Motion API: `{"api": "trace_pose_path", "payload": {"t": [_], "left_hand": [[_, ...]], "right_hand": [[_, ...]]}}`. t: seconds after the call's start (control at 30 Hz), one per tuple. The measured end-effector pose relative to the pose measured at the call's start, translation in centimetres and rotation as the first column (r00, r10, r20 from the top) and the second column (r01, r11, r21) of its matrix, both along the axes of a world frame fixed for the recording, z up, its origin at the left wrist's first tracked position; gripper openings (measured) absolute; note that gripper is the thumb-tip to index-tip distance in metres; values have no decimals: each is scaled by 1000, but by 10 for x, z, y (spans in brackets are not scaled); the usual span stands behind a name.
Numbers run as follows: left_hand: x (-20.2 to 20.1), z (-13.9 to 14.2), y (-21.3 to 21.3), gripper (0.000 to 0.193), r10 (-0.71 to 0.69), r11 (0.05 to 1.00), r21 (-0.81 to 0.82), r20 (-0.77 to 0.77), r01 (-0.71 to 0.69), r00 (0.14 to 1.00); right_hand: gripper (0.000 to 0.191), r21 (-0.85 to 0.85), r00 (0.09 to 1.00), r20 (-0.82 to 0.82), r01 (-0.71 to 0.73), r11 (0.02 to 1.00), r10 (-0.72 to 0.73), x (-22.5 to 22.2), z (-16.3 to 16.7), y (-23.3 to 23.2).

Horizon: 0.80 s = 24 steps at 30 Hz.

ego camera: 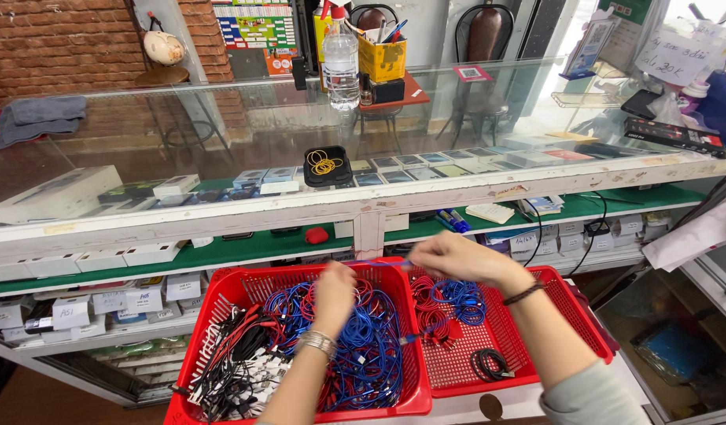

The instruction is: The person picks charging cables one at a time from a red basket of tangled red, blue, black and white cables and winds each cable into a tight coil by hand, then places the finished coil into an adjacent basket section. They repeat this coiling and sorting process continuously across the episode.

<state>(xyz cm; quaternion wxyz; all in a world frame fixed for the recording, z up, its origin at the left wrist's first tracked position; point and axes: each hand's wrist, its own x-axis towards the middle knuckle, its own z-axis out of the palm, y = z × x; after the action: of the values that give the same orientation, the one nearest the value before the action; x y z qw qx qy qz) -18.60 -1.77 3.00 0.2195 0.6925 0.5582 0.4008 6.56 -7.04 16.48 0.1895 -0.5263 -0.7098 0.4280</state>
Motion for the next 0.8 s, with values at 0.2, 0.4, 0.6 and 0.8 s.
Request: {"api": "trace_pose_path", "payload": {"t": [0.2,0.4,0.6,0.8], "left_hand": [[-43,67,15,30,-2,994,-106,303,36,953],[-13,98,-11,36,-513,459,-424,590,780,623],[-56,74,16,34,-409,689,-355,529,631,744],[-86,86,19,27,-355,803,-363,347,473,868]], "right_hand": [[27,-146,984,13,176,973,-176,31,4,-13],[28,-216,934,-258,194,957,-247,1,-10,-13],[38,-281,946,-298,41,959,-128,47,4,-32],[47,-556,998,-14,-52,829,53,74,-13,-78]]}}
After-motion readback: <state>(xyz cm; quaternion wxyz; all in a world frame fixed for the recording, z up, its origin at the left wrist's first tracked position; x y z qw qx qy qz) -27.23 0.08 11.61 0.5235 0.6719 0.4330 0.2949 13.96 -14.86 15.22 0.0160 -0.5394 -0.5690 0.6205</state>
